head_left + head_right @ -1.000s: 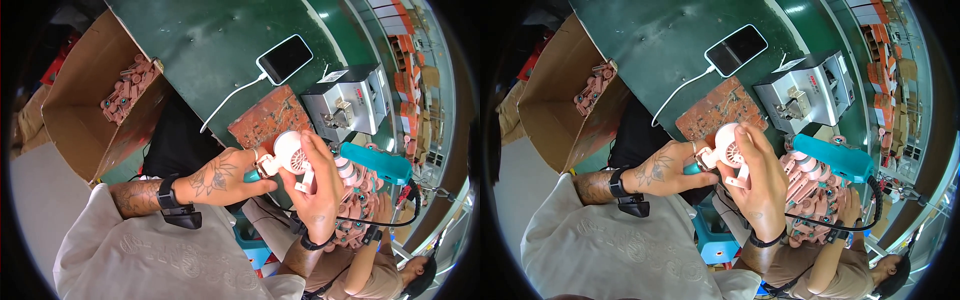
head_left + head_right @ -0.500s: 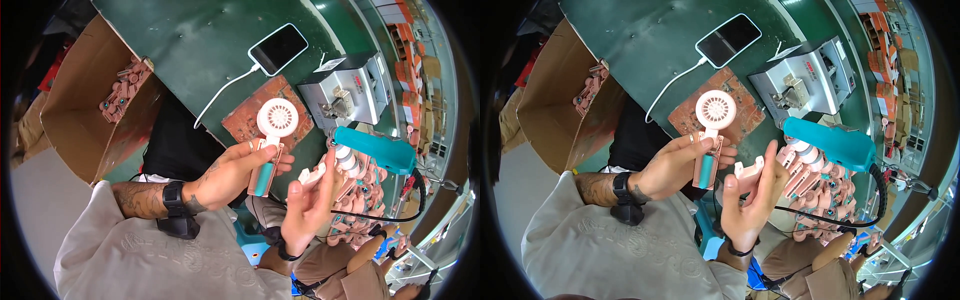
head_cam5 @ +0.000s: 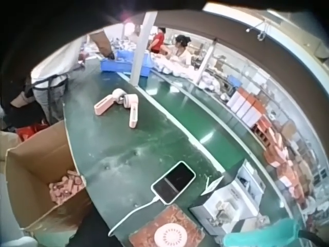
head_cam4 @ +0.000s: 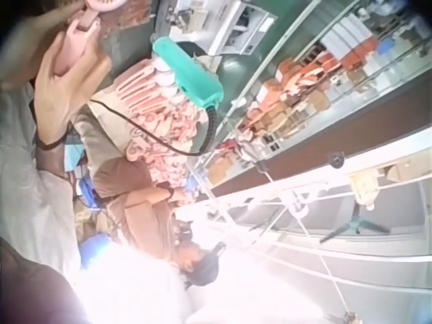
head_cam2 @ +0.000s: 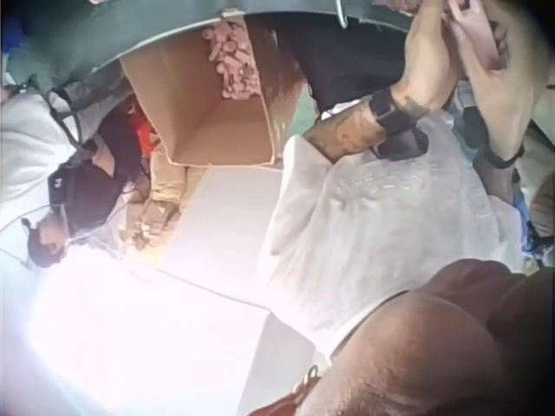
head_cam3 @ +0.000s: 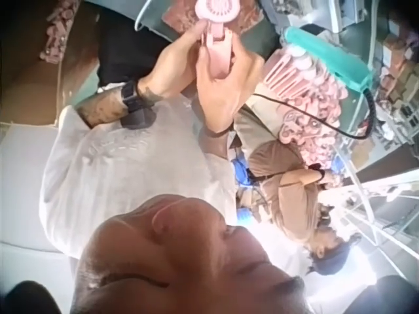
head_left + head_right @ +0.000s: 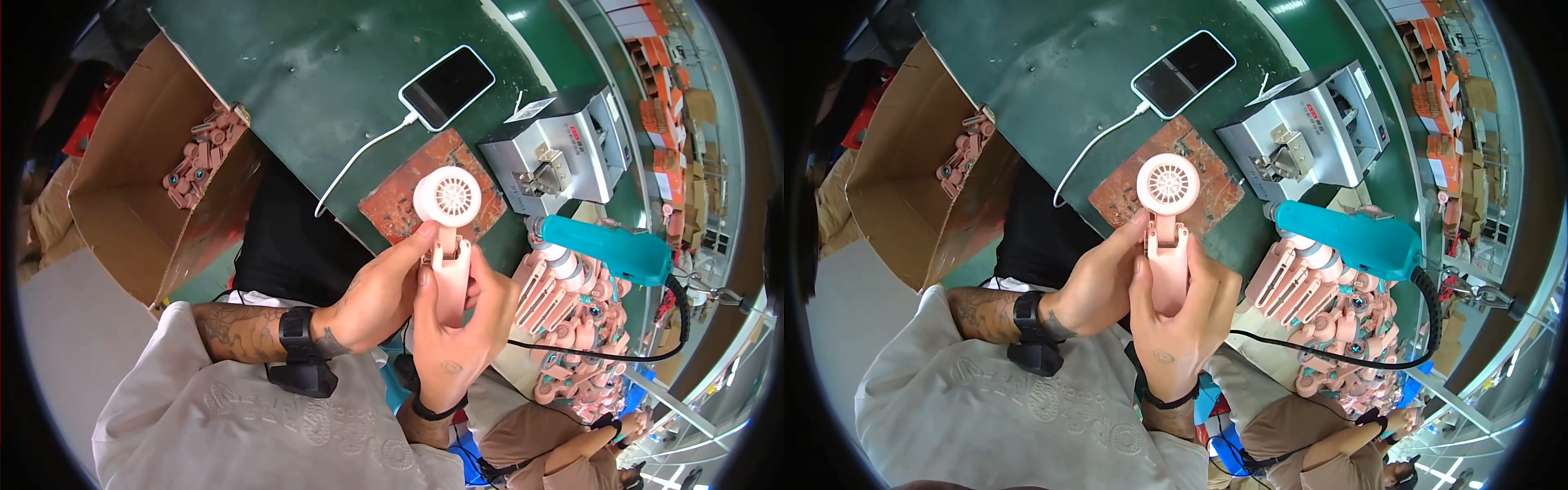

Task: Assembling small handheld fans on a production line using an electric screwdriver.

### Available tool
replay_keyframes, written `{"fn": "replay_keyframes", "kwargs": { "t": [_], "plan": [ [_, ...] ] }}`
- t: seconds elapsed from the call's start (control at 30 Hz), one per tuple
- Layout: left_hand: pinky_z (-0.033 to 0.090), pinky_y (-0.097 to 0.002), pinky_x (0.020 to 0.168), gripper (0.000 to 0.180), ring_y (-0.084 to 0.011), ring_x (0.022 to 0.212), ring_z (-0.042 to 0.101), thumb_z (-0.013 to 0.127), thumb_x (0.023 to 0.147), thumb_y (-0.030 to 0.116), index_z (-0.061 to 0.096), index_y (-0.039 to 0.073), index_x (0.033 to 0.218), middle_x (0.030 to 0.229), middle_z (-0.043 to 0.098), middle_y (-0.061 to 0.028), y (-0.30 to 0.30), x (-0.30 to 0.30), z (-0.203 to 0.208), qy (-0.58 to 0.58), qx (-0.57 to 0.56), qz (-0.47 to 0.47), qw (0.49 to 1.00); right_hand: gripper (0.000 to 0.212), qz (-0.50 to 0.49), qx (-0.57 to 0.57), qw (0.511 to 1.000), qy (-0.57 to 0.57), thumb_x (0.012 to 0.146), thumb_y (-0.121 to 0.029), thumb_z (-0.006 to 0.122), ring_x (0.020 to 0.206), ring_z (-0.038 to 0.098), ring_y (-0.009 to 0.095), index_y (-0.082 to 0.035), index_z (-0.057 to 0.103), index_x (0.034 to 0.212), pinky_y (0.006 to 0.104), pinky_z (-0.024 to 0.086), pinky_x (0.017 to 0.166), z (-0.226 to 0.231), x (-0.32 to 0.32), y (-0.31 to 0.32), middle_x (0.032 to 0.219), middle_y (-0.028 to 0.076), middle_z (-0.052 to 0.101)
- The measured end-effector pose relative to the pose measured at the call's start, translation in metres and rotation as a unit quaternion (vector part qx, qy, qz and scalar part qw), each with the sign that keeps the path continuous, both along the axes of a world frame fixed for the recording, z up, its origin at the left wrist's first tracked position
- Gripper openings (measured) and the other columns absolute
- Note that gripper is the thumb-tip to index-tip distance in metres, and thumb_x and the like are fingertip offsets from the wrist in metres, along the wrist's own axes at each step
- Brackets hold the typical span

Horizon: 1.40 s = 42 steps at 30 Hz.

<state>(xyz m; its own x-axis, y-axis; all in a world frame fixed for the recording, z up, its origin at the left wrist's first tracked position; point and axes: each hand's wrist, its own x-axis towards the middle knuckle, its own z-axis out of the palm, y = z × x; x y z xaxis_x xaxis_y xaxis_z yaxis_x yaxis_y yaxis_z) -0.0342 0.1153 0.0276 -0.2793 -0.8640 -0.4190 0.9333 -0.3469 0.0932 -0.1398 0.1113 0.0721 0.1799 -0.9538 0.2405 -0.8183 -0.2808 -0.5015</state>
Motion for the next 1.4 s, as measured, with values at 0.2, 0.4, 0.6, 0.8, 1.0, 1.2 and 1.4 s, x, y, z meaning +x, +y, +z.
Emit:
{"fn": "replay_keyframes", "kwargs": {
  "t": [0.2, 0.4, 0.6, 0.8, 1.0, 1.2, 1.4],
  "plan": [
    [0.051, -0.0332, 0.101, 0.046, -0.016, 0.117, 0.063, 0.04, 0.115, 0.038, 0.057, 0.002, 0.137, 0.127, 0.065, -0.0073, 0.003, 0.001, 0.0, -0.009, -0.018, -0.001, 1.0, 0.054, -0.003, -0.005, 1.0, 0.009, 0.08, -0.01, 0.088, 0.095, 0.065, 0.034, -0.002, 0.065, 0.129, 0.0432, 0.055, 0.078, -0.012, 0.001, 0.001, 0.108, 0.016, 0.061],
    [0.05, -0.0354, 0.106, 0.039, -0.0175, 0.122, 0.062, 0.047, 0.111, 0.02, 0.051, 0.001, 0.144, 0.133, 0.063, -0.0079, 0.007, 0.0, -0.008, -0.044, -0.056, -0.031, 0.997, 0.053, 0.008, -0.04, 0.999, -0.028, 0.077, -0.003, 0.086, 0.08, 0.056, 0.021, -0.002, 0.067, 0.127, 0.0343, 0.047, 0.071, -0.02, -0.006, 0.0, 0.101, 0.01, 0.059],
    [0.05, -0.0374, 0.107, 0.044, -0.0186, 0.125, 0.061, 0.05, 0.106, 0.009, 0.046, 0.002, 0.149, 0.136, 0.061, -0.0087, 0.008, -0.005, -0.011, -0.09, -0.081, -0.028, 0.992, 0.056, 0.003, 0.014, 1.0, -0.027, 0.078, -0.005, 0.087, 0.09, 0.063, 0.031, -0.001, 0.065, 0.129, 0.04, 0.053, 0.076, -0.006, -0.011, -0.001, 0.106, 0.015, 0.062],
    [0.049, -0.0331, 0.107, 0.044, -0.0144, 0.122, 0.059, 0.052, 0.107, 0.011, 0.046, 0.002, 0.149, 0.133, 0.06, -0.0053, 0.013, -0.006, -0.009, -0.096, -0.102, -0.034, 0.99, 0.055, 0.018, 0.008, 0.999, -0.041, 0.079, -0.006, 0.086, 0.083, 0.057, 0.023, 0.0, 0.065, 0.129, 0.034, 0.048, 0.072, -0.01, -0.011, -0.002, 0.103, 0.011, 0.06],
    [0.051, -0.0283, 0.099, 0.04, -0.0084, 0.109, 0.059, 0.057, 0.108, 0.017, 0.051, 0.001, 0.144, 0.121, 0.063, -0.002, 0.007, 0.002, -0.002, -0.171, -0.128, -0.045, 0.976, 0.053, 0.025, -0.01, 0.999, -0.034, 0.081, -0.005, 0.086, 0.079, 0.052, 0.019, 0.001, 0.065, 0.13, 0.0317, 0.044, 0.07, -0.013, -0.011, -0.002, 0.102, 0.009, 0.058],
    [0.054, -0.03, 0.094, 0.033, -0.0106, 0.107, 0.064, 0.055, 0.111, 0.023, 0.061, -0.001, 0.133, 0.115, 0.068, -0.0045, 0.002, 0.005, -0.009, -0.196, -0.088, -0.053, 0.975, 0.059, 0.042, -0.057, 0.998, 0.006, 0.08, -0.008, 0.085, 0.089, 0.055, 0.023, -0.002, 0.062, 0.134, 0.0338, 0.046, 0.073, -0.022, -0.01, 0.001, 0.11, 0.012, 0.059],
    [0.054, -0.0389, 0.106, 0.041, -0.025, 0.123, 0.066, 0.051, 0.113, 0.03, 0.057, -0.003, 0.137, 0.134, 0.066, -0.0188, 0.0, 0.014, -0.009, -0.108, -0.099, -0.013, 0.989, 0.059, -0.019, 0.178, 0.92, -0.347, 0.085, -0.027, 0.087, 0.082, 0.064, 0.019, 0.003, 0.058, 0.126, 0.0309, 0.051, 0.069, -0.038, -0.033, 0.032, 0.104, 0.014, 0.064]
  ]
}}
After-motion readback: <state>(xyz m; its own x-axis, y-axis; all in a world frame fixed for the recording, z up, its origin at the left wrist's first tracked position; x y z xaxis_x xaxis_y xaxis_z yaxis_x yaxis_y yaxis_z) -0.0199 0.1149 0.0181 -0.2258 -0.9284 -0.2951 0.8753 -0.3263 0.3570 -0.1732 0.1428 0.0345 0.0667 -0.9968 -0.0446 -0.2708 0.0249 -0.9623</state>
